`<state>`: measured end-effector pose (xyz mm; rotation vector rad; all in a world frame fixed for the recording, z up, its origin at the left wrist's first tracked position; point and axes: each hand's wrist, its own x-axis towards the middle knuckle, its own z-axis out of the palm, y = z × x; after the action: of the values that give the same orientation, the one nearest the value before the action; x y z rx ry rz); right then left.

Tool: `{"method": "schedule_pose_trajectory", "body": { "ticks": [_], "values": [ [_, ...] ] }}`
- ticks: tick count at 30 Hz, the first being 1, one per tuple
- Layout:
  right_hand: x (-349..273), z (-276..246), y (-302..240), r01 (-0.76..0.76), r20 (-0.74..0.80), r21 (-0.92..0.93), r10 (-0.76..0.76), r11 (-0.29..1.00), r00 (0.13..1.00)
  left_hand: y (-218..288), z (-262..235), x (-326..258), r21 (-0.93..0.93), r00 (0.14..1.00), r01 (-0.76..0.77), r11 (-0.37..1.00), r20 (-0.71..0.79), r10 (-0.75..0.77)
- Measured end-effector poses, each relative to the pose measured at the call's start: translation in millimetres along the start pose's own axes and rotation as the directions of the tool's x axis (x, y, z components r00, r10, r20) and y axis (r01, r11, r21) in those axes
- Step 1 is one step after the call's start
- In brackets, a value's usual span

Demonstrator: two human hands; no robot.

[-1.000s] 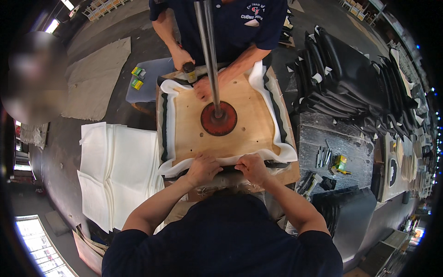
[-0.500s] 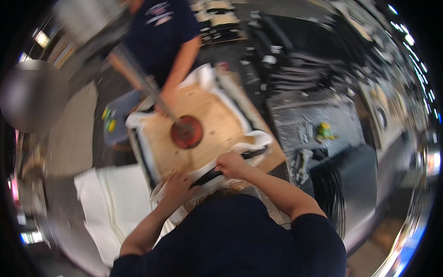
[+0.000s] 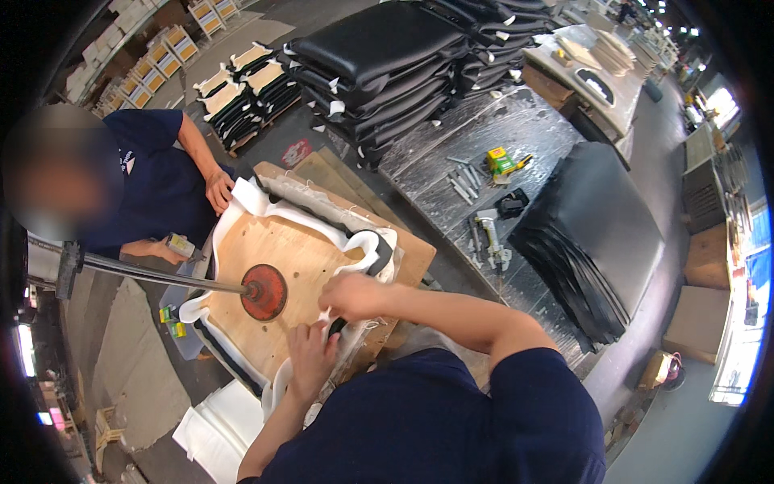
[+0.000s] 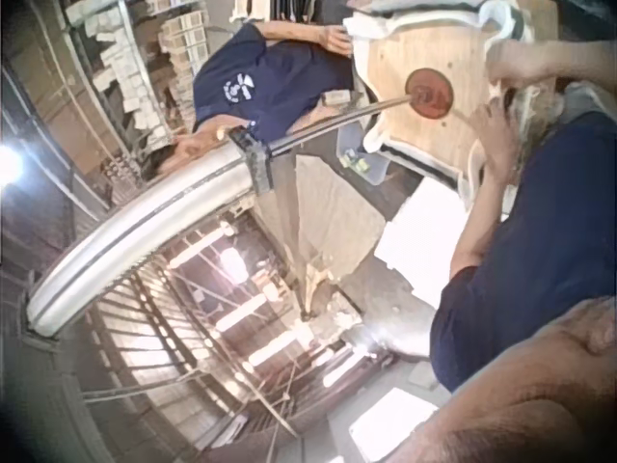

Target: The person assembles a chair by placing a white fabric layer over a wooden base, using a pneumatic stapler to secure the edges, and then covering it with a black leather seat. The person repeats the process with another unit, coordinating with a coworker who assists with positioning and applying adhesive.

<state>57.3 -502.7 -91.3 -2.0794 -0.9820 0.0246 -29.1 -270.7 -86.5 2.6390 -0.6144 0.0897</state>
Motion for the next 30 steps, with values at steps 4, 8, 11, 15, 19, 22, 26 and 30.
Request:
{"method": "schedule_pose_trajectory", "body": {
  "ticks": [4,8,11,15,19,22,26,30],
  "values": [
    [-44,-93,14,-0.236,-0.541,0.063,0.232,0.97,0.809,36,15,47,0.067,0.997,-0.008,0.998,-0.074,0.013],
    [-148,-143,102,-0.248,-0.605,0.698,0.739,0.672,0.296,44,33,88,0.139,0.988,0.107,0.984,0.095,-0.121],
    [-241,-158,185,-0.318,-0.523,0.815,0.851,0.485,-0.041,43,43,101,0.151,0.976,0.13,0.98,0.153,-0.153],
    [-365,-153,272,-0.682,-0.517,0.702,0.804,0.204,-0.292,35,46,114,0.086,0.987,0.038,0.996,0.152,-0.051],
    [-392,-105,321,-0.851,-0.283,0.518,0.919,-0.093,-0.273,56,42,113,0.126,0.976,0.04,0.991,0.206,-0.065],
    [-385,-83,351,-0.95,-0.246,0.268,0.943,-0.158,-0.226,70,47,118,0.229,0.981,0.03,0.973,0.181,-0.073],
    [-364,-71,378,-0.939,-0.254,0.24,0.917,-0.247,-0.306,93,42,130,0.309,0.98,0.057,0.949,0.162,-0.112],
    [-367,-71,387,-0.918,-0.26,0.326,0.912,-0.225,-0.316,107,33,90,0.129,0.967,0.226,0.965,0.086,-0.238]
  ]
}}
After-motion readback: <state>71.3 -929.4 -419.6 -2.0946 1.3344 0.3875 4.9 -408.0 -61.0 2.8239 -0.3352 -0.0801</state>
